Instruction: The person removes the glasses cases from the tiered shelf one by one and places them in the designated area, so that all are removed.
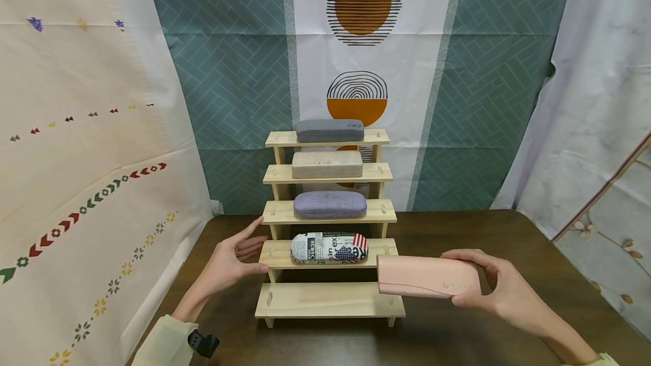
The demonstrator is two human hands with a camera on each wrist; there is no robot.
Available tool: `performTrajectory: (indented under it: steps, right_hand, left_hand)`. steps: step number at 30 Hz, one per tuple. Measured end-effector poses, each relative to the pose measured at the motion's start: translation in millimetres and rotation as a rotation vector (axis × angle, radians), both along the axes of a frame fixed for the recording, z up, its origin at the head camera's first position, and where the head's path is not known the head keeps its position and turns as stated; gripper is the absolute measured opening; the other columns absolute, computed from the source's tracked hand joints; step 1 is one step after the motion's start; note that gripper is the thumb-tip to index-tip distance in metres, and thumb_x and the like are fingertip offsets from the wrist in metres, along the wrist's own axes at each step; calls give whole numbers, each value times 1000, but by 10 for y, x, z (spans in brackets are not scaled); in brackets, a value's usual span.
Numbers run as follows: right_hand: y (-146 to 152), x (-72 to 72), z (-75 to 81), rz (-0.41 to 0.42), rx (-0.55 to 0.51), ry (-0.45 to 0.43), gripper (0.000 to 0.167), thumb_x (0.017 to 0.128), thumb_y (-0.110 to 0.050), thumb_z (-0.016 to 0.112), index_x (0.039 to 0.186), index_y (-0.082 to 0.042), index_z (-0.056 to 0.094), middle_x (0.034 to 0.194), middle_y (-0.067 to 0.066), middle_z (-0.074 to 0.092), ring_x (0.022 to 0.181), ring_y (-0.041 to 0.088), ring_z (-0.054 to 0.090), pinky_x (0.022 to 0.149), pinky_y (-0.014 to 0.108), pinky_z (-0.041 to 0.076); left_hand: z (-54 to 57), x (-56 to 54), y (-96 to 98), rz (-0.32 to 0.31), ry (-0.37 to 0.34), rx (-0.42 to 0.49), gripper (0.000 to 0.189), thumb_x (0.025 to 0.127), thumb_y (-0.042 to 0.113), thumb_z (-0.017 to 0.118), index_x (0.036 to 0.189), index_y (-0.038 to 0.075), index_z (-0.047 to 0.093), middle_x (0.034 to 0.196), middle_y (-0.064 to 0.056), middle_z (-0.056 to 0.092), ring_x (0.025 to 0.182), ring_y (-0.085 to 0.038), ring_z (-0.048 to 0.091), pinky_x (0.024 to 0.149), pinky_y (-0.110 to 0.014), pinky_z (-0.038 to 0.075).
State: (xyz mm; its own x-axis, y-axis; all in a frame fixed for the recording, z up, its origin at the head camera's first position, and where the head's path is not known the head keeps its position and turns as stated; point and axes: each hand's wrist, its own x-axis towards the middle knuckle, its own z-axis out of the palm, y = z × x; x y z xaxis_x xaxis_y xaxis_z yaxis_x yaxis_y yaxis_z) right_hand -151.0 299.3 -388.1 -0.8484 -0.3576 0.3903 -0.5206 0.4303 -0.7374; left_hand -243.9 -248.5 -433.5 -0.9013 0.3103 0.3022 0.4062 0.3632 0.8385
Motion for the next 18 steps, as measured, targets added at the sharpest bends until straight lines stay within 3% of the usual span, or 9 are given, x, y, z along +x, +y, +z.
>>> performTrajectory:
  steps: [11,18]
  right_hand:
    - [341,-62,128,-19,4,58,71,80,9,87,145,-6,61,134,5,67,106,14,63,82,20,54]
    - [575,-143,128,-89,-5,-5,67,81,8,86,142,-6,62,132,5,68,103,15,65,79,22,56]
  left_hand:
    - [12,10,-5,0,0,-3,106,76,6,95,165,25,40,144,-26,59,131,-40,61,103,-54,52]
    - [15,10,5,1,-3,-4,106,76,6,95,165,25,40,143,-26,60,130,-40,61,103,-54,52]
